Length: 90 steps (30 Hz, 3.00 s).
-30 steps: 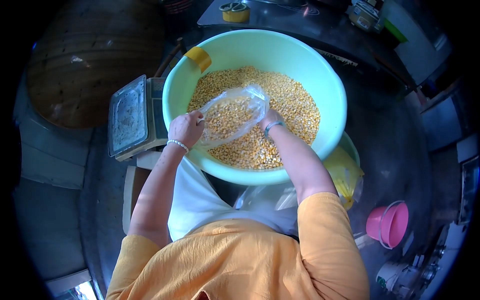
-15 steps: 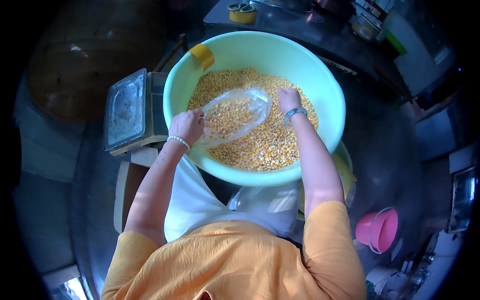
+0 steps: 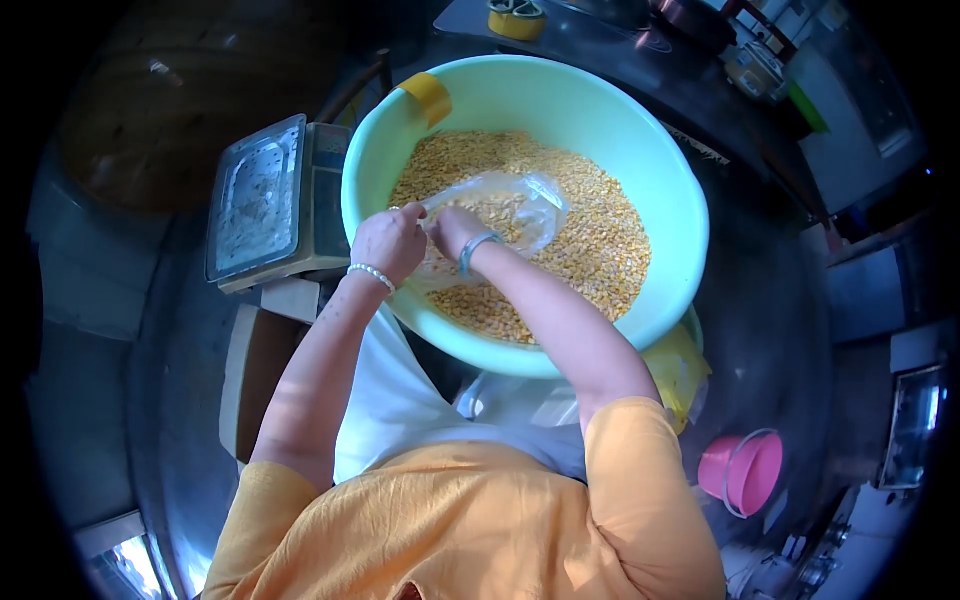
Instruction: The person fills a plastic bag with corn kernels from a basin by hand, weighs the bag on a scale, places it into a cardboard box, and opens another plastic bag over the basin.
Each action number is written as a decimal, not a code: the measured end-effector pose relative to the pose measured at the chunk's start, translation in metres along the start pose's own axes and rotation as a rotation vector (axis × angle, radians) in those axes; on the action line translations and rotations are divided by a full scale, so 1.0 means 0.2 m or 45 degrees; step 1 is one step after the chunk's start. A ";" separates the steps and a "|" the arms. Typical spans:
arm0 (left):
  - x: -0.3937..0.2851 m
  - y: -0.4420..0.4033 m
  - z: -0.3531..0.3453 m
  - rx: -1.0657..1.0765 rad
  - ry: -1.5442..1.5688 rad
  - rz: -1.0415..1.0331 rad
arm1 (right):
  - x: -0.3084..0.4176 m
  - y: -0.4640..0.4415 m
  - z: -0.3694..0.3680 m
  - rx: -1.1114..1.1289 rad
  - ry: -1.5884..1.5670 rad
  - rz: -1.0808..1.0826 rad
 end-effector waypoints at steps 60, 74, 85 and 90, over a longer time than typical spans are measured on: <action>-0.02 0.00 -0.01 0.060 -0.054 0.043 | -0.75 0.30 0.02 0.044 0.052 -0.609; -0.01 0.00 -0.02 0.054 -0.075 -0.023 | -0.72 0.33 0.08 -0.182 -0.114 -0.653; -0.02 0.01 0.00 0.082 -0.046 -0.015 | -0.88 0.28 0.24 -0.453 -0.048 -0.639; 0.00 0.00 -0.02 0.061 -0.041 -0.042 | -0.71 0.40 0.55 -0.730 -1.164 -0.547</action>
Point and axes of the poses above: each hand's wrist, its own y-axis away from the middle knuckle, its own z-axis out of the back of the hand, x = y × z, the point moved 3 cm from there along -y, towards the middle knuckle, and after that the axes turned 6 degrees about y, right-handed, at the moved point
